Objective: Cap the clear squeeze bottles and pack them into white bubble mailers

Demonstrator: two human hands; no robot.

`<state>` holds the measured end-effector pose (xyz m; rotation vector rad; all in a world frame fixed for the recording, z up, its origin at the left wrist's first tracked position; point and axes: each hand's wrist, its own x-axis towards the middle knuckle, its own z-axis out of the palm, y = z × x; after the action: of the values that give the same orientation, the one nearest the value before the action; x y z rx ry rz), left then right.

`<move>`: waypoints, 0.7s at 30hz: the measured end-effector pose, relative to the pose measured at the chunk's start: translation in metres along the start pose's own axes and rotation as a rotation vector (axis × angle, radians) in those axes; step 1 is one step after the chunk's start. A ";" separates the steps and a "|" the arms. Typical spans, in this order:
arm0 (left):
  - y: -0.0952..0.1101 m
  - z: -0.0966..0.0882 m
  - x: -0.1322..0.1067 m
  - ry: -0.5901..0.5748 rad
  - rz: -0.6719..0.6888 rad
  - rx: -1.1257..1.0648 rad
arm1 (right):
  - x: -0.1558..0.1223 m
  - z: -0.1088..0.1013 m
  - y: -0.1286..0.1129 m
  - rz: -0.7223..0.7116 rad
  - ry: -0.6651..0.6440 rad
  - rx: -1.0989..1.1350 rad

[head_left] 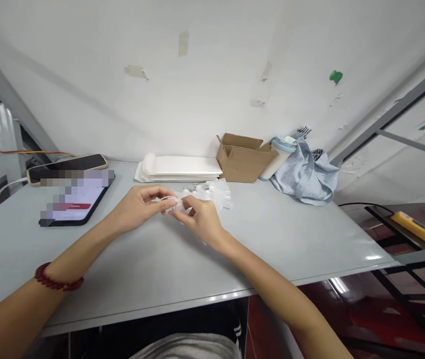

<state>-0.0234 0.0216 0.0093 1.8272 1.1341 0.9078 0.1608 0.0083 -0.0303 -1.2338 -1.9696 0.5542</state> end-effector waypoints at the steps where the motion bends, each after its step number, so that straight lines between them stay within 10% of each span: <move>1: 0.000 0.001 0.000 0.005 -0.003 0.014 | 0.000 0.000 0.000 -0.026 -0.002 -0.062; 9: 0.002 -0.001 0.001 0.022 -0.010 0.110 | 0.000 0.001 -0.002 -0.102 0.017 -0.316; 21: -0.010 -0.015 0.005 -0.121 -0.021 -0.097 | 0.001 -0.011 -0.014 0.290 -0.287 0.797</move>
<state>-0.0380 0.0332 0.0078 1.7640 1.0153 0.8152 0.1609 0.0028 -0.0128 -0.9423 -1.5112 1.5526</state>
